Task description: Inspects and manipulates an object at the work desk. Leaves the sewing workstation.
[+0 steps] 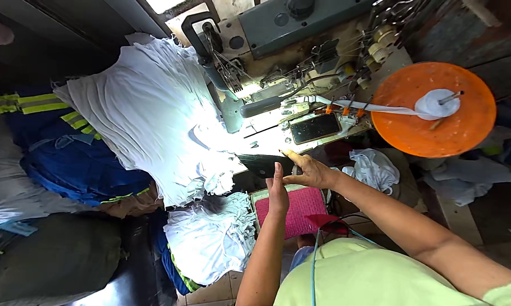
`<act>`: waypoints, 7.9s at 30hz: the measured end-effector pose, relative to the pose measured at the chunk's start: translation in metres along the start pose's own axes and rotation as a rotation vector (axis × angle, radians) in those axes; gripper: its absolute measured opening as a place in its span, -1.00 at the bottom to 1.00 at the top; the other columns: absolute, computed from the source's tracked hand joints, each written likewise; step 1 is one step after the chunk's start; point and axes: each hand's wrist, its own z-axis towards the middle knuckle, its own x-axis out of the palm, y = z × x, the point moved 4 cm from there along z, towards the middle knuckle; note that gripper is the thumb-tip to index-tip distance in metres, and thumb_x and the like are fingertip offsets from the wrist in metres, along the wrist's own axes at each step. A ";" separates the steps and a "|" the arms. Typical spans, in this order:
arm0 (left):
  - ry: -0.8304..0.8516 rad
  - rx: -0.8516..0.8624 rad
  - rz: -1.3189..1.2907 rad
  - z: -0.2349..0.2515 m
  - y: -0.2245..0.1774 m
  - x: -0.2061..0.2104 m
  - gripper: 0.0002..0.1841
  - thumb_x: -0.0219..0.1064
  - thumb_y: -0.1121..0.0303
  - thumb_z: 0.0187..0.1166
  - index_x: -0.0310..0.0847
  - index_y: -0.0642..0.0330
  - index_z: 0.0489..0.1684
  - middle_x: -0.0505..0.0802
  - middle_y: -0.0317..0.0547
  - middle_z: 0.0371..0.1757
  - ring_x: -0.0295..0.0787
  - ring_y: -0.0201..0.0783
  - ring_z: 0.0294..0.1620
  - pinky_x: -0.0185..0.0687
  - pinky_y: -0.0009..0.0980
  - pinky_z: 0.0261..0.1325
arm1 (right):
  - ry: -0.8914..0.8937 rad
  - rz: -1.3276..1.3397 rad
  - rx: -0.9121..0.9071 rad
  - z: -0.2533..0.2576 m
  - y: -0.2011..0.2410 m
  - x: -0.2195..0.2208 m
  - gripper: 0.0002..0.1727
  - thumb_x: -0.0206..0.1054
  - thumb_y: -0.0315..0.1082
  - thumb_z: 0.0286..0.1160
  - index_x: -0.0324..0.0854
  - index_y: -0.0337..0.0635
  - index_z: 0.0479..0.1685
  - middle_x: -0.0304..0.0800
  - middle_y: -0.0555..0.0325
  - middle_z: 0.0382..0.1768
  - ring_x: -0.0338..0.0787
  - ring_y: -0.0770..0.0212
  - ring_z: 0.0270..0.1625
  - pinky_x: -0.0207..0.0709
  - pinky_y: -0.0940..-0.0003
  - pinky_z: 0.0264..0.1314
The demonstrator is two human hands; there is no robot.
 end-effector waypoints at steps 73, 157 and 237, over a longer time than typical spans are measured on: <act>0.376 0.082 -0.181 0.002 0.009 0.001 -0.80 0.19 0.06 0.74 0.59 -0.08 -0.04 0.84 -0.56 -0.28 0.73 -0.65 -0.29 0.65 -0.61 -0.10 | 0.048 0.043 0.064 -0.004 -0.005 -0.023 -0.03 0.38 0.09 0.51 0.16 -0.50 0.70 0.77 -0.10 -0.11 0.64 0.36 -0.26 0.54 0.44 -0.13; -0.128 -0.048 -0.092 0.001 0.006 0.009 -0.70 -0.06 0.77 0.56 0.44 0.18 -0.03 0.78 -0.32 -0.33 0.77 -0.49 -0.26 0.74 -0.48 -0.07 | 0.082 0.007 0.020 -0.011 -0.002 -0.010 -0.07 0.38 0.11 0.52 0.24 -0.38 0.72 0.80 -0.22 0.08 0.79 0.12 0.01 0.61 0.23 0.13; -0.175 -0.003 0.035 0.019 0.005 0.006 -0.54 0.03 0.86 0.48 0.28 0.32 0.33 0.73 -0.16 -0.06 0.73 -0.45 -0.04 0.70 -0.44 0.07 | 0.128 0.039 0.071 0.008 -0.005 -0.015 -0.23 0.43 -0.03 0.55 0.35 -0.35 0.64 0.74 -0.20 0.21 0.77 0.14 0.10 0.59 0.24 0.22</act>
